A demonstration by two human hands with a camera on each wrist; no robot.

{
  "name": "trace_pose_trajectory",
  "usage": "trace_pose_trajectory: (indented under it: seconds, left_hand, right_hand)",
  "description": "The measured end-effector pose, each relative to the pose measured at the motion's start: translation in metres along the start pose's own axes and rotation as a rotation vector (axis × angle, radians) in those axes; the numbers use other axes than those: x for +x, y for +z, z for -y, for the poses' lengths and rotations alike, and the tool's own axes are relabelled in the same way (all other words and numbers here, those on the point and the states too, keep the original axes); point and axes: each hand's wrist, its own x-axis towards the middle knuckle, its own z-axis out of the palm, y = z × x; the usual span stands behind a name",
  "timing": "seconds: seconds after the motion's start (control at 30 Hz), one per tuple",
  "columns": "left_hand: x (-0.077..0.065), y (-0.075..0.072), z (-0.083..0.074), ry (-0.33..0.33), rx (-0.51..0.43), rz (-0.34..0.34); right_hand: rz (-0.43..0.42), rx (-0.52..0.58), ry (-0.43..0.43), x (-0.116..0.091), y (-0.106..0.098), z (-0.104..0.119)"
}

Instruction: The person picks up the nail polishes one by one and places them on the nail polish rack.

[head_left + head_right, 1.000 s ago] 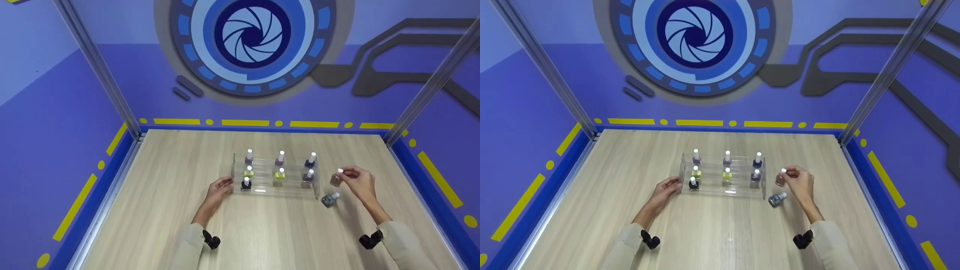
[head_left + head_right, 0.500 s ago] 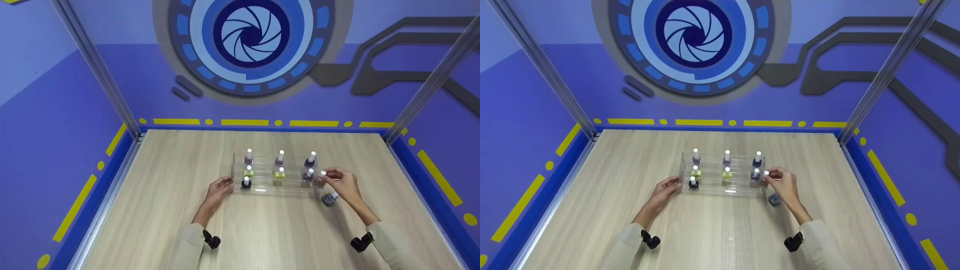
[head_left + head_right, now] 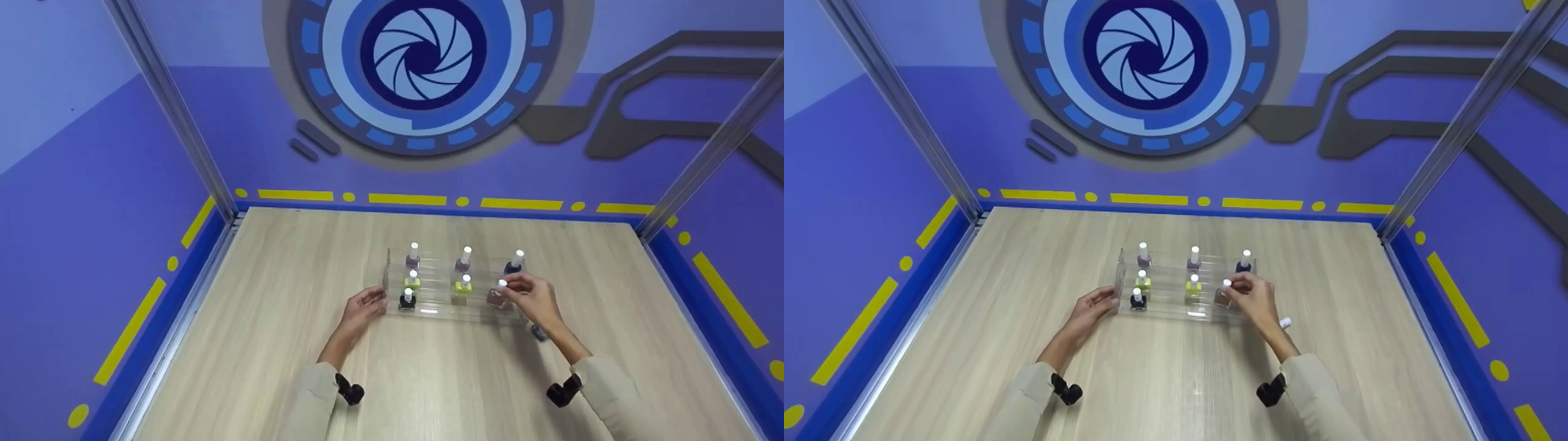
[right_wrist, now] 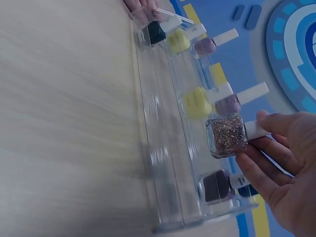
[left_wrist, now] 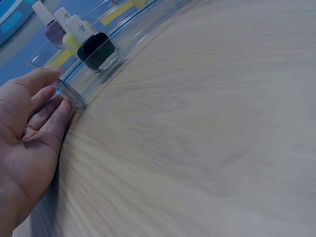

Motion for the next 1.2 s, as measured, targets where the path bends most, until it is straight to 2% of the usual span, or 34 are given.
trace_pose_trajectory:
  seconds: [0.33,0.57,0.83,1.07,1.2]
  left_hand:
    - [0.0,0.0,0.0,-0.006,0.001,-0.007]
    - [0.001,0.001,0.001,-0.001,0.015,-0.009]
    - [-0.001,-0.002,-0.001,-0.014,0.014,-0.011]
    - [-0.001,0.0,0.001,0.007,0.007,-0.017]
    - [-0.001,0.001,0.0,0.004,-0.01,-0.012]
  right_hand:
    - [0.004,0.065,0.055,0.001,0.036,-0.006]
    - [0.025,0.12,0.065,0.0,0.054,-0.01]
    - [0.046,0.024,0.099,-0.004,0.066,-0.01]
    - [0.054,-0.048,0.08,-0.007,0.069,-0.013]
    - [0.061,-0.054,0.073,-0.009,0.069,-0.014]
